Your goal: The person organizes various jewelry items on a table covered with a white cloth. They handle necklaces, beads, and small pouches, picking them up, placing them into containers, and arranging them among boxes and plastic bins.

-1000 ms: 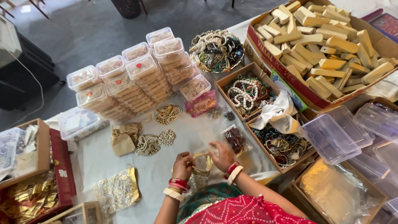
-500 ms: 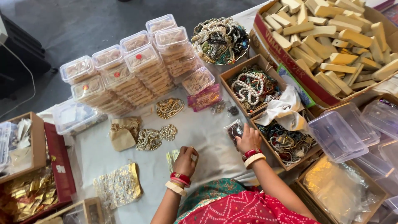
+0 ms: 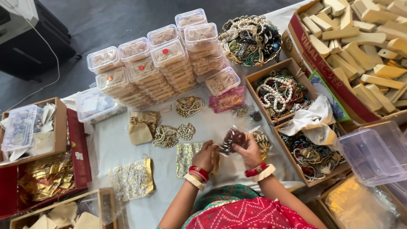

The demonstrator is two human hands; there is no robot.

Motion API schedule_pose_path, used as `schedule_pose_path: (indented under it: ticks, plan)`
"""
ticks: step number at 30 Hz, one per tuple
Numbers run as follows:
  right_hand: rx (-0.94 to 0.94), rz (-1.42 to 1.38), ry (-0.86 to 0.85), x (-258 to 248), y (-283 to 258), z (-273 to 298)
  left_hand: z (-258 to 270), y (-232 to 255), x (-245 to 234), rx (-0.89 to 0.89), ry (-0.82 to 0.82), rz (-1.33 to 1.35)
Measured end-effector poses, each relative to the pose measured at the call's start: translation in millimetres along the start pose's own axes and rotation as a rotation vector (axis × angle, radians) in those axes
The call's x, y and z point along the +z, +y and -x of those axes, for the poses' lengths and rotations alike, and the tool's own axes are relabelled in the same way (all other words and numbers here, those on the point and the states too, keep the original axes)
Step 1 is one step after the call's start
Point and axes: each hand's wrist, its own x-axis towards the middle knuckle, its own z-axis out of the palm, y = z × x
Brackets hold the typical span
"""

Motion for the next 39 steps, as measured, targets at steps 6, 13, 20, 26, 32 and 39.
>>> schedule_pose_path:
  ticks: [6, 13, 20, 26, 32, 39]
  plan:
    - [0.019, -0.078, 0.183, 29.2, 53.2, 21.3, -10.9, -27.9, 14.3, 0.010, -0.064, 0.153]
    - [-0.011, 0.170, 0.243, 24.4, 83.4, 27.4, -23.3, -47.7, 30.3, 0.055, -0.015, 0.204]
    - [0.095, -0.250, 0.485, 63.5, 41.8, 8.8, -4.7, 12.7, 12.4, -0.039, -0.055, 0.049]
    - [-0.047, -0.269, 0.444, 50.6, 82.5, 13.5, -10.4, 6.1, 19.9, -0.005, 0.048, 0.104]
    - [0.085, -0.116, 0.245, 58.3, 89.4, 17.2, -21.4, -6.0, -7.3, -0.058, 0.024, 0.199]
    - [0.101, 0.261, -0.141, 50.1, 72.1, 3.6, -31.4, -23.3, -5.4, 0.063, 0.025, 0.240]
